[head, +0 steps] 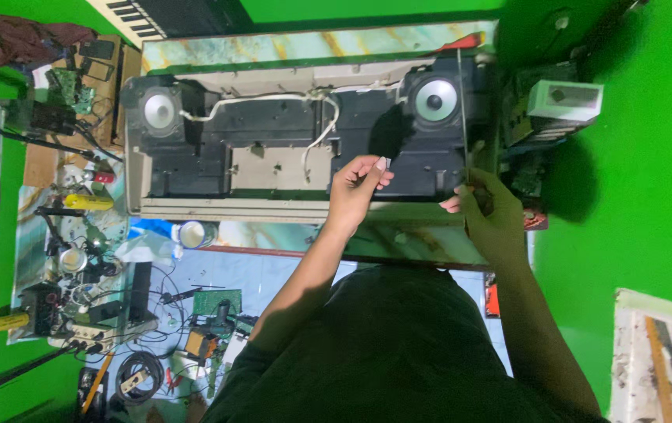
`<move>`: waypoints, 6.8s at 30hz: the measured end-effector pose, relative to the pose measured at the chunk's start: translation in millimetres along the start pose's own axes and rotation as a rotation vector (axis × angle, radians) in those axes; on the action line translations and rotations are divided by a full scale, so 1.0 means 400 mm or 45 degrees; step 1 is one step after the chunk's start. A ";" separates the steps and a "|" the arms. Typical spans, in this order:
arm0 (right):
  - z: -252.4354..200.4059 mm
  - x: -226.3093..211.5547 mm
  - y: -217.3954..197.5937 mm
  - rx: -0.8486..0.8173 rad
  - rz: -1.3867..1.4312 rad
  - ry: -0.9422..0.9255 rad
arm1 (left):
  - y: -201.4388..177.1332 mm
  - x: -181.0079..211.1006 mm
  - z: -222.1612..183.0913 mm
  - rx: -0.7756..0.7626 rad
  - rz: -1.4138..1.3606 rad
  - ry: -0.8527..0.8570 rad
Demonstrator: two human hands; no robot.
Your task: The person uses a screwdriver to unscrew a speaker from a chassis, removes the speaker by hand, and then cleans the speaker with a brush.
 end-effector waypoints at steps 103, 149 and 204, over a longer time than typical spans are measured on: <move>-0.118 0.620 0.294 0.339 -1.389 -0.170 | -0.555 -0.153 -0.297 -0.678 1.723 0.497; -0.052 0.140 0.182 0.284 -0.296 -0.190 | -0.166 0.147 -0.140 -0.274 0.879 0.529; 0.539 0.140 -0.097 0.179 -0.895 -0.487 | 0.167 -0.264 0.214 -0.548 2.131 0.115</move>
Point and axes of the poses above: each hand's wrist, its own z-axis towards the middle knuckle, its own y-axis out of the palm, x = y × z, the point moved 10 cm from there along z, towards the middle knuckle, and after that the axes turned 8 degrees about y, right-handed, at the moved point
